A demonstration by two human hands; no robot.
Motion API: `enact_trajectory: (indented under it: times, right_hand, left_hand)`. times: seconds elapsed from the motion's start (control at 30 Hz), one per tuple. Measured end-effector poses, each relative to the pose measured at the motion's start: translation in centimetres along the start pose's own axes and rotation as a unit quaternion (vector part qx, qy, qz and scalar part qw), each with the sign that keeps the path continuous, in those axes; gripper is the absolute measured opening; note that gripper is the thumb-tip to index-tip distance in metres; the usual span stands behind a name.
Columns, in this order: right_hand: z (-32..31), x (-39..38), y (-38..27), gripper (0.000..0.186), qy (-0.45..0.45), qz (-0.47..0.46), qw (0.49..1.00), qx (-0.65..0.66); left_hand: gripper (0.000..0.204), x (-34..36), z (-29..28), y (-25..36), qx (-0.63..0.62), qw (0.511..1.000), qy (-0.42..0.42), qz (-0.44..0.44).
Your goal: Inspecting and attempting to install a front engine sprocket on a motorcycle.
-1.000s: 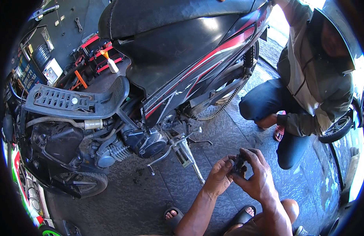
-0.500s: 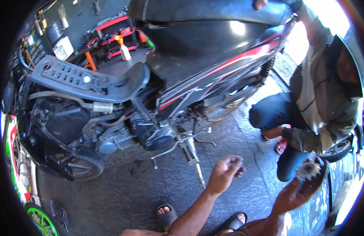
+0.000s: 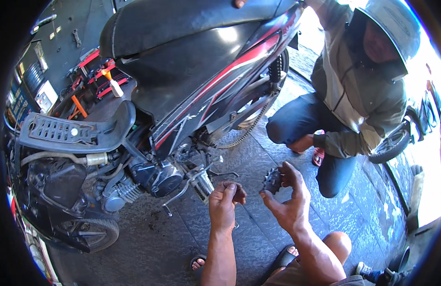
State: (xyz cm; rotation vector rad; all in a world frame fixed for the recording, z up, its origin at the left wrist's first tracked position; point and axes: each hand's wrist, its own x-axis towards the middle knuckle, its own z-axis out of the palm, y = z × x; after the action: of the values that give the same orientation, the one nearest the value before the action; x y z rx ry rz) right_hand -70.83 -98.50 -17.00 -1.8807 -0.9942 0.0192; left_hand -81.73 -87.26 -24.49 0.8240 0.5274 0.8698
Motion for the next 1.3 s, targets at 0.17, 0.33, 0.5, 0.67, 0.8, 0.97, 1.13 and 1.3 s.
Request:
enact_trajectory:
  times: [0.17,0.33,0.5,0.67,0.8,0.97,1.13,1.3]
  right_hand:
    - [-0.1,-0.3,0.0,0.081,-0.031,-0.019,0.999,-0.021]
    - [0.0,-0.2,0.0,0.082,-0.034,-0.051,0.998,-0.032]
    - [0.1,-0.4,0.3,0.082,-0.042,-0.057,0.997,-0.036]
    - [0.1,-0.5,0.5,0.080,-0.040,-0.068,0.997,0.005]
    - [-0.4,-0.5,0.6,0.076,-0.061,-0.063,0.996,0.000]
    - [-0.6,-0.3,0.3,0.075,-0.077,-0.075,0.993,-0.047]
    - [-0.1,-0.7,0.2,0.070,-0.079,-0.042,0.996,-0.018]
    - [0.1,-0.5,0.2,0.062,-0.076,-0.077,0.994,-0.027]
  left_hand:
    - [0.033,-0.9,0.9,-0.5,-0.191,0.963,-0.135,-0.136]
    - [0.032,-1.5,2.1,-1.6,-0.244,0.953,-0.094,-0.152]
    - [0.034,-1.5,1.8,-2.2,-0.236,0.960,-0.090,-0.119]
    - [0.027,-1.4,2.0,-2.4,-0.277,0.943,-0.101,-0.152]
    - [0.027,-1.3,2.6,-2.5,-0.293,0.938,-0.110,-0.147]
    - [0.028,-1.3,2.8,-2.3,-0.281,0.947,-0.101,-0.118]
    - [0.026,-1.1,2.6,-2.0,-0.261,0.955,-0.091,-0.104]
    - [0.024,-1.2,2.4,-2.1,-0.279,0.952,-0.057,-0.115]
